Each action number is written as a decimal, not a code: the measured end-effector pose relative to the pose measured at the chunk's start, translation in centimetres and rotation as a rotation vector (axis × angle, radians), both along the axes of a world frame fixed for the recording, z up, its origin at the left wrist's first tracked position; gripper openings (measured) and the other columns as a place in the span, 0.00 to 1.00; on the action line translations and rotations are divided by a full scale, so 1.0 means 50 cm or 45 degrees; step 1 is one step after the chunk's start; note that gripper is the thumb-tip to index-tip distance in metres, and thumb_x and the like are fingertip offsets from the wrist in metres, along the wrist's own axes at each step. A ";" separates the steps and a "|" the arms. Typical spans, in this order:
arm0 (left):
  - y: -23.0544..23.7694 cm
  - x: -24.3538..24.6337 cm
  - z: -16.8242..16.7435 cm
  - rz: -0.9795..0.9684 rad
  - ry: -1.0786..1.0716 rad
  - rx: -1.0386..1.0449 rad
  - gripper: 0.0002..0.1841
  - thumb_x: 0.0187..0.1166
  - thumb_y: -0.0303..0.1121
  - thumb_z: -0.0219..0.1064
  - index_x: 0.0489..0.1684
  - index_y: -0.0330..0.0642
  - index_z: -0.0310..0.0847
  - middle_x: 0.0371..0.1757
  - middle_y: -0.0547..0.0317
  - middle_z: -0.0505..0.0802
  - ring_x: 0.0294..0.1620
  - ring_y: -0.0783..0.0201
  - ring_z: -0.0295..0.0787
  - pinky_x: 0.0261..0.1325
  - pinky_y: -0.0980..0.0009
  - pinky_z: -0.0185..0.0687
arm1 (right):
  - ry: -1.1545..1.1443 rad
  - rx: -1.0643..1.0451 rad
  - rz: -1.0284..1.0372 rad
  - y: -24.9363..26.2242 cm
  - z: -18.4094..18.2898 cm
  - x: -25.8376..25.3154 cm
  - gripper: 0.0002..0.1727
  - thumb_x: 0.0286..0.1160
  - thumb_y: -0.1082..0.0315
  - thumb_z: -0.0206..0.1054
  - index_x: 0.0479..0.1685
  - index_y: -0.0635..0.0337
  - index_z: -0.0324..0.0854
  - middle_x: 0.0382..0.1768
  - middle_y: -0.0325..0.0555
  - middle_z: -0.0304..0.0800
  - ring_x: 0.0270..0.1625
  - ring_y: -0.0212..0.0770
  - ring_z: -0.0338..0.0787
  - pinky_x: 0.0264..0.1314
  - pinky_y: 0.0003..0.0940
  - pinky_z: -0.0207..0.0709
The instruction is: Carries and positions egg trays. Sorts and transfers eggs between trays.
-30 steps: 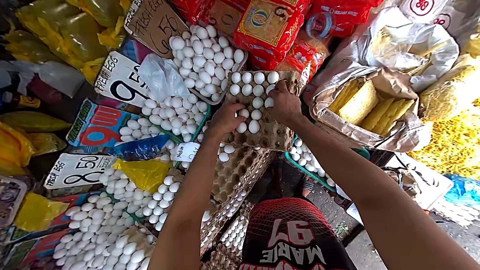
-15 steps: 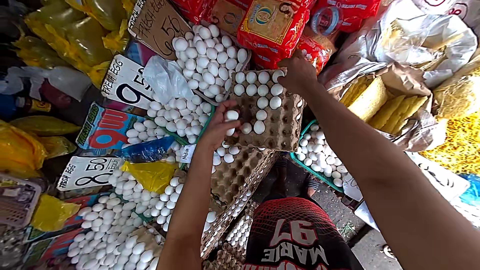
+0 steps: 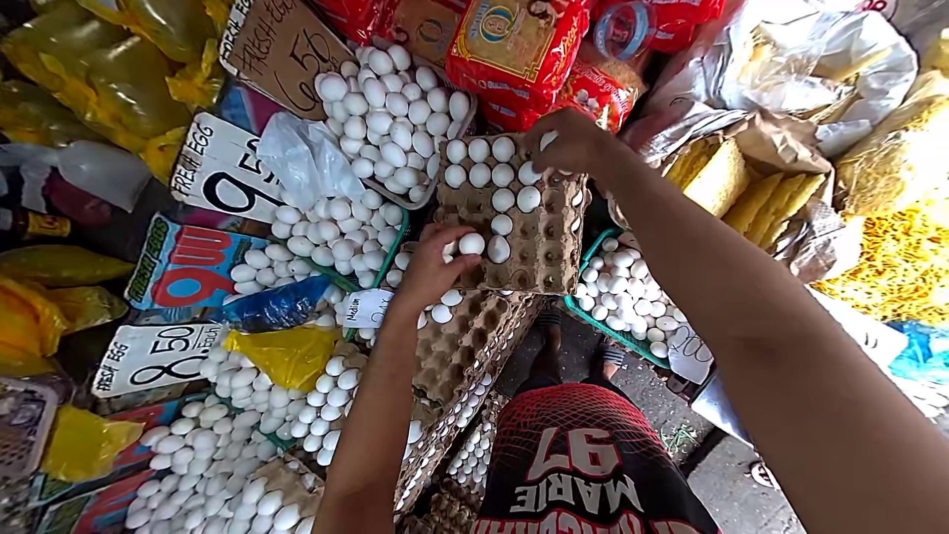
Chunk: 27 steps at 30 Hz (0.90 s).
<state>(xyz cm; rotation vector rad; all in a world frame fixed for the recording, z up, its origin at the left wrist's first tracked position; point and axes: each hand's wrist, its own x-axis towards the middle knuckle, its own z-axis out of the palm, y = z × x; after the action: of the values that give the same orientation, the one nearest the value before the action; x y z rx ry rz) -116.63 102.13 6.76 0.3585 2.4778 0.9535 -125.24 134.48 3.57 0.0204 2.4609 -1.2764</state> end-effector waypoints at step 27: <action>0.612 0.251 -0.453 -0.345 -0.309 -0.010 0.29 0.77 0.47 0.73 0.76 0.44 0.79 0.78 0.34 0.77 0.78 0.38 0.75 0.76 0.40 0.75 | -0.631 -0.962 -1.871 0.129 -0.388 0.702 0.25 0.73 0.61 0.72 0.69 0.56 0.78 0.51 0.56 0.89 0.38 0.52 0.92 0.36 0.50 0.89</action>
<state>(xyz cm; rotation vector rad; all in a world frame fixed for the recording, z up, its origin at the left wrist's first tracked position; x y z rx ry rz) -104.10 132.74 -15.88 0.5277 2.1474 0.8215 -90.15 140.94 -15.81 1.8837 1.1552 -2.1780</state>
